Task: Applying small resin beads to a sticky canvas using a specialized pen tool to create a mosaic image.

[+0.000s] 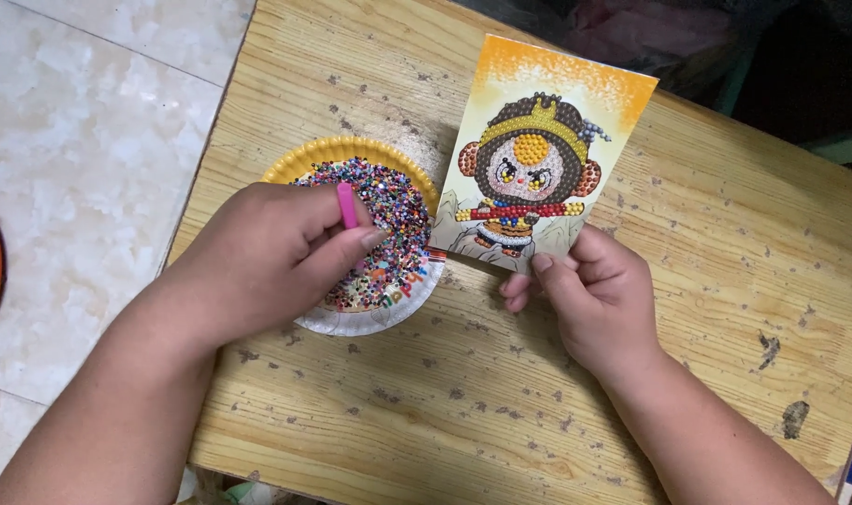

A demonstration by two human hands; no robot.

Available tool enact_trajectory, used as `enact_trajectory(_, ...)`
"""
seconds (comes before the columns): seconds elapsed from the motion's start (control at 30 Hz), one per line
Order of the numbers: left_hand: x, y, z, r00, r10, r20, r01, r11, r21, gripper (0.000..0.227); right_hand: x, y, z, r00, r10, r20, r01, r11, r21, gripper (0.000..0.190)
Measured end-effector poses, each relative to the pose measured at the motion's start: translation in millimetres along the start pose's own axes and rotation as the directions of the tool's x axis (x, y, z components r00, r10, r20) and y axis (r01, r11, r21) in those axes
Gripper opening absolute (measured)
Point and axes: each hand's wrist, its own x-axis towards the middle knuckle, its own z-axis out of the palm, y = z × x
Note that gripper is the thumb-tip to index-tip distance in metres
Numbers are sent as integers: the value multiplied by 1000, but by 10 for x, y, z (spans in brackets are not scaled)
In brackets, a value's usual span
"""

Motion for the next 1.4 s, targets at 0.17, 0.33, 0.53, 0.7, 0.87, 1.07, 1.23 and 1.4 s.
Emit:
enact_trajectory(0.17, 14, 46, -39, 996, -57, 71, 58, 998, -12, 22, 2, -8, 9, 1000, 16, -16, -16, 1000, -13, 13)
enact_trajectory(0.33, -7, 12, -130, 992, -64, 108, 64, 998, 5, 31, -2, -1, 5, 1000, 22, -17, -22, 1000, 1, 14)
enact_trajectory(0.53, 7, 63, -168, 941, -222, 254, 226, 974, 13, 30, -5, 20, 1, 999, 37, -27, -36, 999, 17, 12)
enact_trajectory(0.7, 12, 63, -154, 944, -216, 249, 221, 975, 5, 24, -5, -9, 7, 999, 30, -18, -30, 1000, 3, 13)
enact_trajectory(0.87, 7, 43, -142, 961, -161, 227, 166, 986, -2, 25, -3, 19, -2, 1000, 19, -15, -19, 999, -26, 13)
enact_trajectory(1.07, 12, 65, -158, 943, -213, 255, 217, 976, 11, 24, -5, 6, 6, 998, 40, -39, -42, 998, -45, 12)
enact_trajectory(1.23, 2, 36, -136, 945, -194, 262, 201, 980, 1, 25, -3, 13, 2, 999, 32, -33, -33, 999, -37, 11)
enact_trajectory(1.4, 14, 50, -133, 927, -234, 292, 238, 971, 24, 24, 2, -2, 5, 1000, 4, -14, -5, 998, -60, 13)
